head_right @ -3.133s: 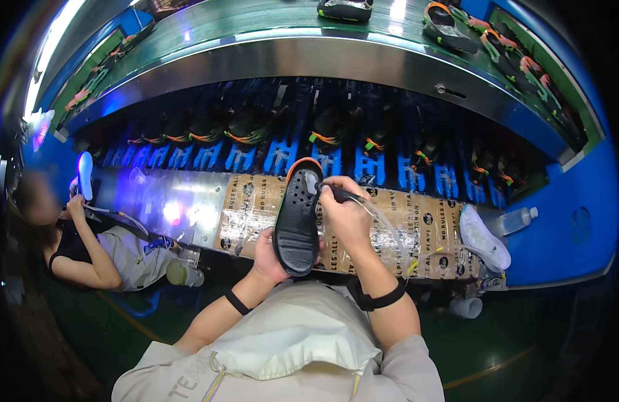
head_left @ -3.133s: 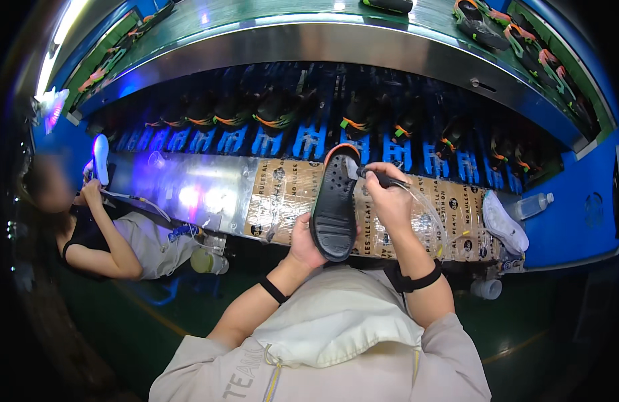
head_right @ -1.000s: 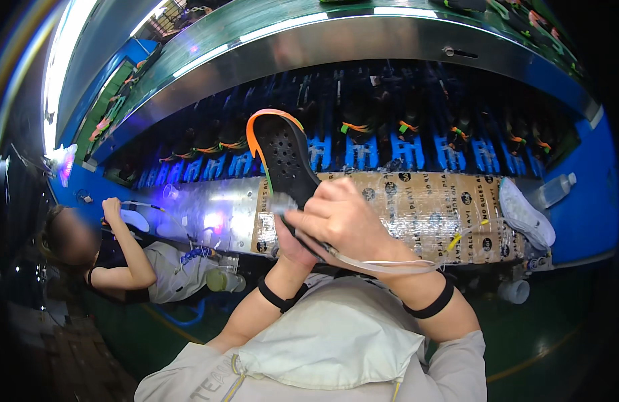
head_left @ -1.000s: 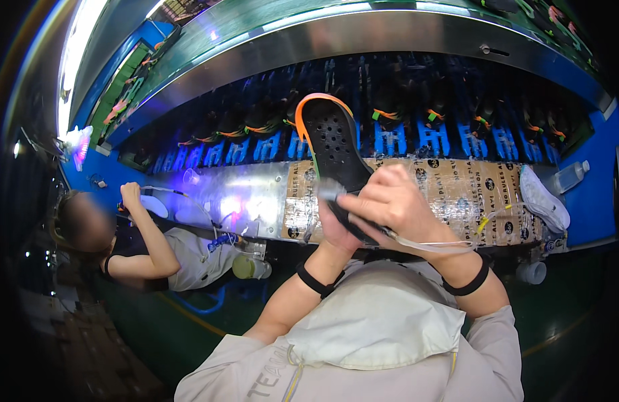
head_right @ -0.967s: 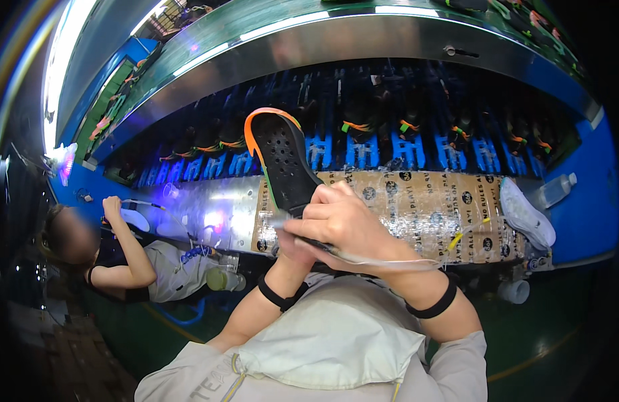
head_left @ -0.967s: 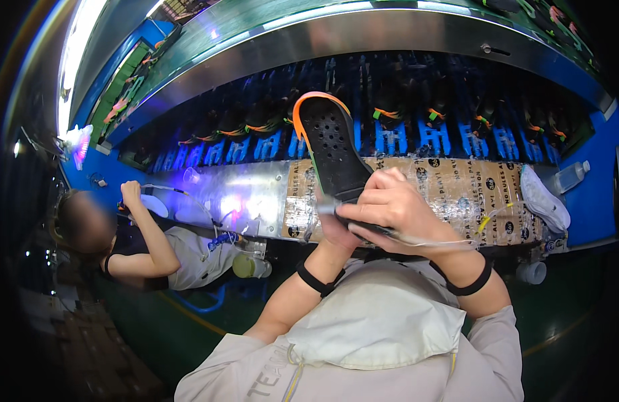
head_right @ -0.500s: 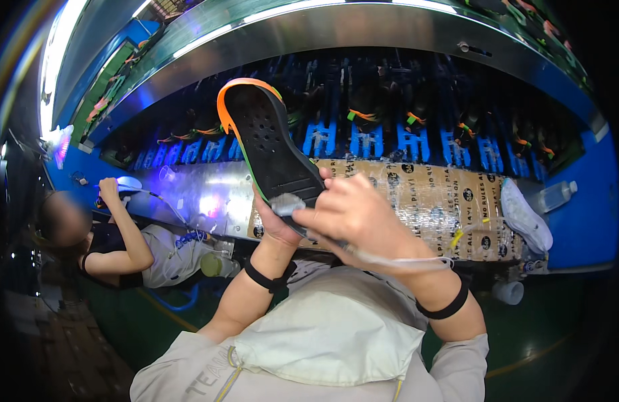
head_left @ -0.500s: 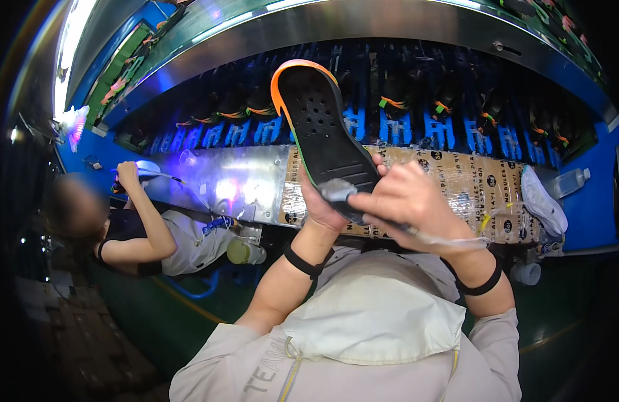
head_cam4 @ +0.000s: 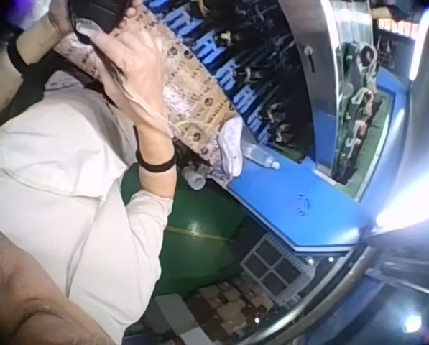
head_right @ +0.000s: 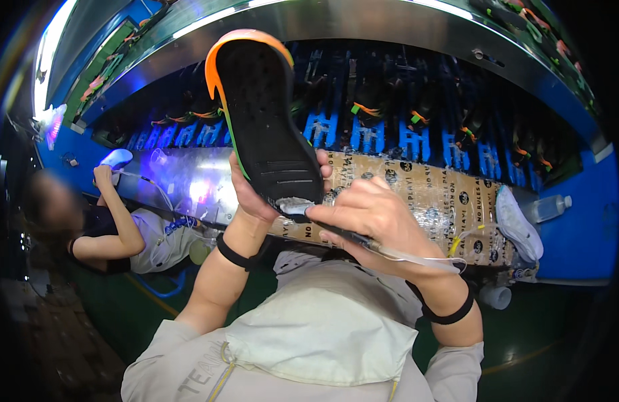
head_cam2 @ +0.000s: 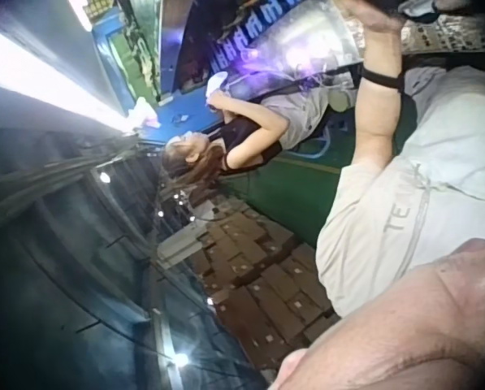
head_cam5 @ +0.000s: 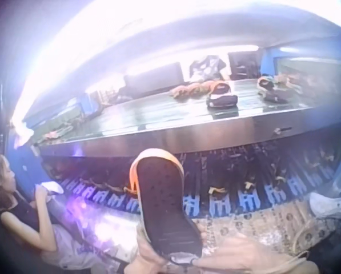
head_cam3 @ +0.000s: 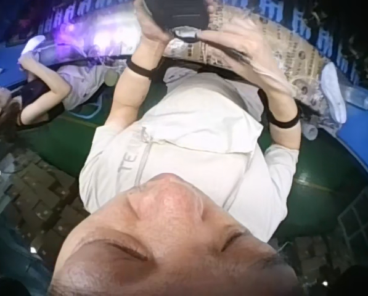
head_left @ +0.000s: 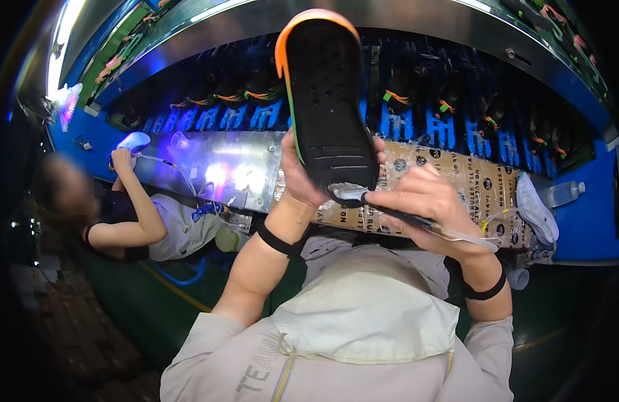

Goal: The person repeatedly picks up black clog-style shoes from a conveyor belt, scrubs the soles with a brush, and places them back on the belt. The process is repeated for multiple shoes throughout the clip.

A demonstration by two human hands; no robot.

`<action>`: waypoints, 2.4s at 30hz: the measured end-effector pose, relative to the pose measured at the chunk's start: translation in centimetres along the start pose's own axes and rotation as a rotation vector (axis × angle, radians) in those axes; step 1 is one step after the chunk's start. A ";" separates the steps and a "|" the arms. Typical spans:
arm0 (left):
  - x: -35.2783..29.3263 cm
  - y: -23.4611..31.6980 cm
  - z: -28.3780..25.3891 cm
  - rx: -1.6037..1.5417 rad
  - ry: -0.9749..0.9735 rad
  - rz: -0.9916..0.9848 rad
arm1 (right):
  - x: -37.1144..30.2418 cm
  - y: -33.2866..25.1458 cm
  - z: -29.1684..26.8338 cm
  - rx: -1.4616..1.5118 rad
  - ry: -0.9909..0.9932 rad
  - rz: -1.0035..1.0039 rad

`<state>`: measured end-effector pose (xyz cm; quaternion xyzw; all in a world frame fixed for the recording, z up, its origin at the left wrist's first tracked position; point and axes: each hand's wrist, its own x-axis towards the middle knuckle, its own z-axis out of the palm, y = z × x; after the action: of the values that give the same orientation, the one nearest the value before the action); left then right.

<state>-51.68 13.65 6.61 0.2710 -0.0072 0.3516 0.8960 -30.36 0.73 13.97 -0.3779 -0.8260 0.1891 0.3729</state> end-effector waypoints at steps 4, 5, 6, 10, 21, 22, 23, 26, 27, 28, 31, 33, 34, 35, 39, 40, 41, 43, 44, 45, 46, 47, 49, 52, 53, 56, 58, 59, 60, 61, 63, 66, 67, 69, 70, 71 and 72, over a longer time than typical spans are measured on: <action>0.7 1.3 1.2 0.060 -0.023 -0.046 | 0.2 -0.5 -1.1 0.053 -0.133 -0.063; 0.9 1.5 1.6 0.046 -0.032 -0.068 | 0.1 -0.7 -1.6 0.122 -0.186 -0.060; 1.0 1.8 1.8 0.058 -0.013 -0.085 | -0.1 -0.6 -1.5 0.136 -0.111 0.002; 1.9 2.5 1.5 0.228 0.094 -0.154 | 0.1 -0.2 -0.7 -0.146 -0.051 -0.019; 3.5 3.8 1.1 0.353 0.112 -0.419 | 0.2 -0.2 -1.6 -0.017 -0.188 -0.067; 3.6 3.9 1.2 0.363 0.107 -0.430 | 0.2 -0.2 -1.5 -0.102 -0.165 -0.048; 3.7 4.0 1.3 0.373 0.102 -0.440 | 0.3 -0.1 -1.4 -0.188 -0.143 -0.029; 3.9 4.1 1.5 0.414 0.136 -0.489 | 0.3 -0.3 -1.4 -0.181 -0.186 -0.031; 3.8 4.2 1.4 0.449 0.160 -0.510 | 0.3 -0.4 -1.4 -0.134 -0.217 -0.041; 3.8 4.4 1.3 0.483 0.184 -0.530 | 0.2 -0.4 -1.3 -0.154 -0.170 -0.030; 3.7 4.2 1.4 0.443 0.188 -0.467 | 0.0 0.0 -0.9 -0.196 -0.084 -0.009; 3.6 3.9 1.4 0.357 0.200 -0.402 | -0.1 0.6 -0.8 -0.201 -0.095 -0.029; 3.2 3.5 1.1 0.304 0.222 -0.380 | 0.1 0.2 -1.2 -0.078 -0.176 -0.032; 3.0 3.1 0.5 0.250 0.238 -0.364 | -0.1 0.1 -1.1 0.010 -0.122 0.005; 1.5 1.3 0.4 0.070 0.067 -0.258 | -0.7 0.7 -0.8 0.260 0.171 0.161; 1.4 0.2 -1.0 0.010 -0.013 -0.197 | -0.6 0.7 -0.4 0.239 0.276 0.220; 1.2 -0.8 -1.5 -0.083 0.063 -0.136 | -0.5 0.6 0.3 0.216 0.378 0.281; 0.5 -2.7 -1.6 -0.267 0.223 -0.010 | -0.2 0.8 1.6 0.179 0.454 0.305; 0.4 -3.4 -1.7 -0.304 0.139 0.019 | -0.2 0.9 2.5 0.103 0.453 0.295; 0.3 -4.0 -1.7 -0.265 0.096 0.021 | -0.1 1.0 3.3 0.029 0.450 0.284; 0.3 -4.5 -1.6 -0.225 0.054 0.022 | -0.1 1.1 4.1 -0.025 0.416 0.179; 0.3 -4.7 -1.4 -0.183 0.009 0.022 | -0.3 0.9 4.5 -0.062 0.329 0.130; -0.4 -5.2 -1.9 -0.211 0.075 -0.024 | -0.6 0.0 4.4 0.037 0.204 0.127; -0.9 -4.8 -1.5 -0.167 0.125 -0.033 | -0.2 0.3 3.3 0.275 0.212 0.107; -1.0 -5.0 -1.8 -0.200 0.158 0.008 | 0.3 0.5 2.7 0.252 0.269 0.080; -1.0 -6.3 -3.3 -0.214 0.152 0.058 | 2.3 0.6 1.9 0.018 0.525 0.079; -0.6 -6.5 -0.8 -0.249 0.125 0.070 | 3.5 1.5 1.9 -0.134 0.652 0.057; -0.5 -6.5 -0.4 -0.317 0.111 0.053 | 4.1 1.9 2.0 -0.210 0.704 0.034; -0.7 -6.8 -0.5 -0.348 0.096 0.052 | 4.6 1.9 2.1 -0.282 0.698 0.035; -1.1 -7.4 -0.8 -0.377 0.081 0.050 | 4.4 2.7 2.7 -0.304 0.656 0.001; -0.9 -7.4 -1.1 -0.444 0.042 0.033 | 4.2 1.9 2.5 -0.320 0.502 -0.018; -1.1 -7.3 -1.0 -0.322 0.051 0.019 | 3.2 1.7 2.4 0.047 0.469 0.029; -1.0 -7.2 -1.0 -0.352 -0.025 0.062 | 3.3 1.8 2.2 0.112 0.513 0.026; -1.0 -6.8 0.1 -0.354 0.014 0.058 | 3.9 1.9 0.8 -0.166 0.605 0.021; -1.3 -6.7 1.0 -0.254 0.036 0.037 | 4.4 2.2 0.0 -0.388 0.593 -0.003; -1.6 -6.5 1.6 -0.153 0.057 0.020 | 5.0 2.6 -0.6 -0.553 0.545 -0.042; -1.8 -6.6 1.5 -0.141 0.088 0.023 | 4.8 3.0 -0.5 -0.656 0.470 -0.068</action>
<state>-48.65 7.78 4.34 0.1914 0.0044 0.3721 0.9082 -30.64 6.36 14.73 -0.4822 -0.7469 -0.1885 0.4173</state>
